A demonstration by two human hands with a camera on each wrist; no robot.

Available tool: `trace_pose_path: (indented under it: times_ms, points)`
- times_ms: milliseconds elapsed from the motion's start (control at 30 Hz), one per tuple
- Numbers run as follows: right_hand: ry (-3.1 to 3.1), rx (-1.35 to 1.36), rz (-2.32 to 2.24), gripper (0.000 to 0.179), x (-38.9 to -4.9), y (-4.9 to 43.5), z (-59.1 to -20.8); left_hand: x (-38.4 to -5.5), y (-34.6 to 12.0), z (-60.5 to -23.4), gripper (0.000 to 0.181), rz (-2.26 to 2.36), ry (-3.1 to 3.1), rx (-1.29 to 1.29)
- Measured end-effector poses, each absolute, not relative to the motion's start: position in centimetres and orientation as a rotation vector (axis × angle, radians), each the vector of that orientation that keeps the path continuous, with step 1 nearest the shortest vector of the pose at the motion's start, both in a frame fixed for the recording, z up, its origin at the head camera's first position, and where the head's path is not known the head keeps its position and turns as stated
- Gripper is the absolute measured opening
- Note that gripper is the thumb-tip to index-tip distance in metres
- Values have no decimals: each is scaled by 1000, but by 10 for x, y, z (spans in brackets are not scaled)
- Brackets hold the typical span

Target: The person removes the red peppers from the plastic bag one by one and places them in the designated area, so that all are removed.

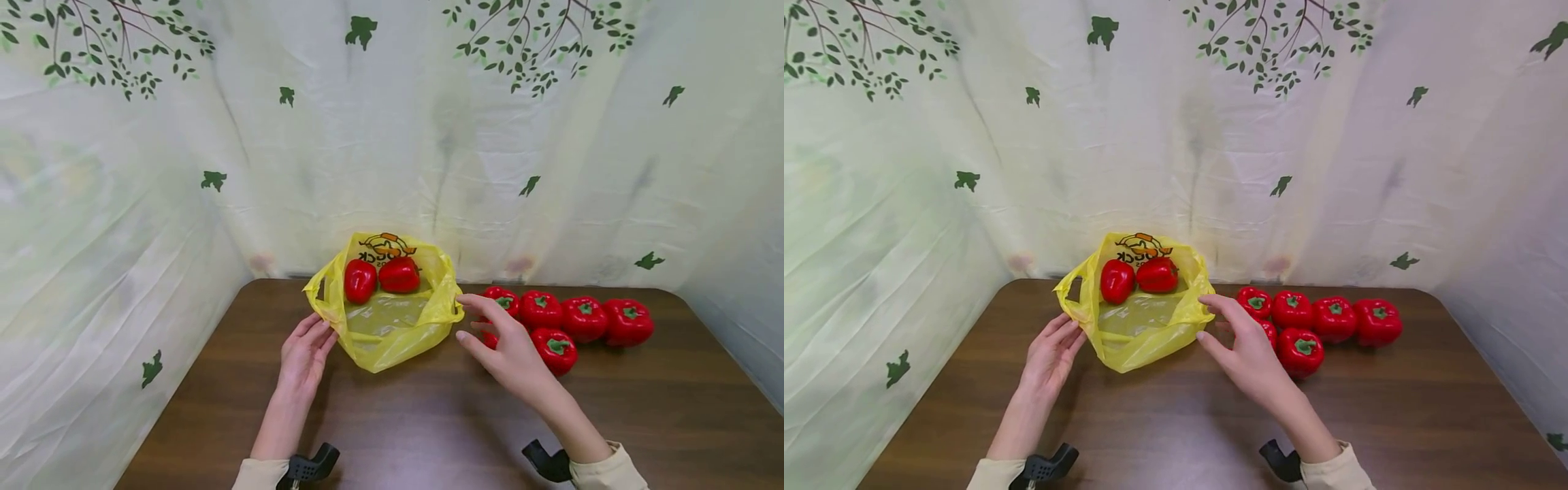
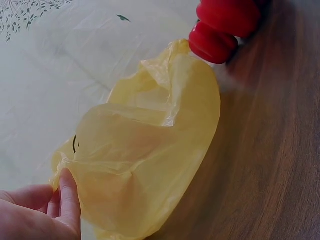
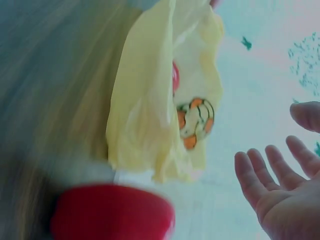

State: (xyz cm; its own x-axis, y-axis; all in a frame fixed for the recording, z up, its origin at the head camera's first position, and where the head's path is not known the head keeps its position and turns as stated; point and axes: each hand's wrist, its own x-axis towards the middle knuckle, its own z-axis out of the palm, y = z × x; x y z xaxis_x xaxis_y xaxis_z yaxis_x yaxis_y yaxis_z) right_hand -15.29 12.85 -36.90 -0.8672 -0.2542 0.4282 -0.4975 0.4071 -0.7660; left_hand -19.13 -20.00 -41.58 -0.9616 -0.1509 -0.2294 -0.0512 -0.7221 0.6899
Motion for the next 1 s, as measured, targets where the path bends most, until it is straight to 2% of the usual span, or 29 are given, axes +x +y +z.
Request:
trace_pose_path:
  times_ms: [167, 433, 767, 1000]
  points:
    - [-2448, 717, 1572, 48, -171, 100, -370, -193, -199, -416, 18, -2828, -1135, 393]
    - [-2515, 575, 1741, 42, -209, 67, -377, -194, -198, -414, 18, -2818, -1121, 347]
    - [-2578, 375, 1730, 51, -263, 35, -390, -192, -197, -415, 18, -2821, -1109, 377]
    - [-2635, 255, 1681, 53, -286, 26, -398, -192, -197, -414, 18, -2814, -1109, 379]
